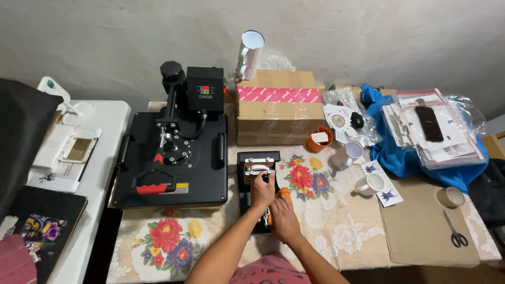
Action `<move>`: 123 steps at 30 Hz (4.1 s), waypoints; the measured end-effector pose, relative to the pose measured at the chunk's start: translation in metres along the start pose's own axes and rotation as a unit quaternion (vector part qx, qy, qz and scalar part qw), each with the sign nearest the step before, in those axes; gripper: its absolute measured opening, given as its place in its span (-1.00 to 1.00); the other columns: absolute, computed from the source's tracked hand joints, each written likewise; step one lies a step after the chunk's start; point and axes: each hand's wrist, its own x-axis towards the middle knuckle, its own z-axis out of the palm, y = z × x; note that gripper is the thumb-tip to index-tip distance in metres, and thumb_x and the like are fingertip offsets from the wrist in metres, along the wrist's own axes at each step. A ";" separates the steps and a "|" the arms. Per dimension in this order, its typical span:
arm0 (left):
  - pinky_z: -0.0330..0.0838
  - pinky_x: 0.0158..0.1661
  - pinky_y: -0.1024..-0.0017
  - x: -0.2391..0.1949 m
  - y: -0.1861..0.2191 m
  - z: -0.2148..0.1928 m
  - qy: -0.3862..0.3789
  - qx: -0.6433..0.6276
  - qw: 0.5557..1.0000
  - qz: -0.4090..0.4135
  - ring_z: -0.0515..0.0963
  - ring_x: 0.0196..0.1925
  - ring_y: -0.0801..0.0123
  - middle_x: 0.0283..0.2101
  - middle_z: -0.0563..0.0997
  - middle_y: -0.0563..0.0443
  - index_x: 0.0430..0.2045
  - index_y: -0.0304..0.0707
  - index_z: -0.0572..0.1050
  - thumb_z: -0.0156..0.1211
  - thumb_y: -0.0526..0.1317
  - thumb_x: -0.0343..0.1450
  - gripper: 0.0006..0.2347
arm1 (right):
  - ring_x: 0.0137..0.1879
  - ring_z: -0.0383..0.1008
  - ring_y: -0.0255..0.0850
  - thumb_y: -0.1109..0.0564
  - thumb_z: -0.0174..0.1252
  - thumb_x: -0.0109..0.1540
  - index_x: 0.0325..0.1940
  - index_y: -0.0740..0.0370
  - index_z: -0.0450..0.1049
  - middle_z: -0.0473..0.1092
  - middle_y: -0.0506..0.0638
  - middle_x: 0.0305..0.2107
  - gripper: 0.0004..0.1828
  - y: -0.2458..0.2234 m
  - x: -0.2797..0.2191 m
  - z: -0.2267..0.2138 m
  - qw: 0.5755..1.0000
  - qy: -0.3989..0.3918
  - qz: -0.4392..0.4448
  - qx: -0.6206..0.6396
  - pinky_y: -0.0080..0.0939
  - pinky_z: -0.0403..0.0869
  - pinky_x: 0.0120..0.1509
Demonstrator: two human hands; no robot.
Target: The person is preparing ceramic mugs for sublimation printing by carefully aligning printed designs and securing them with heat-resistant tape from a dispenser.
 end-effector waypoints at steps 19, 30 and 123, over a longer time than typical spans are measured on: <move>0.57 -0.27 0.11 -0.001 -0.001 -0.001 0.026 -0.002 0.998 0.052 0.74 -0.45 0.08 -0.49 0.76 -0.15 0.08 -0.36 0.63 0.13 0.14 0.62 -0.53 | 0.58 0.36 0.31 0.39 0.22 0.03 0.57 0.46 0.30 0.42 0.40 0.40 -0.05 0.003 -0.015 0.007 1.000 0.011 -0.003 -0.008 0.37 0.07 0.82; 0.45 -0.46 0.12 -0.002 -0.001 -0.001 0.042 0.022 0.999 0.020 0.64 -0.58 0.17 -0.60 0.67 -0.05 0.14 -0.30 0.63 0.11 0.18 0.60 -0.50 | 0.58 0.30 0.29 0.26 0.46 -0.11 0.58 0.44 0.27 0.37 0.37 0.42 0.15 0.013 -0.017 0.002 0.998 -0.059 0.002 -0.010 0.30 -0.01 0.86; 0.04 0.50 -0.58 -0.274 -0.153 0.017 -0.018 0.421 0.848 0.321 0.22 0.66 -0.46 0.31 0.59 -0.59 -0.52 -0.46 0.58 0.19 -0.51 0.46 -0.87 | 0.11 0.60 0.23 -0.12 0.18 0.27 0.00 0.04 0.73 0.57 0.12 0.01 -0.63 0.098 0.188 -0.023 0.966 -0.253 0.029 -0.051 0.26 0.64 0.00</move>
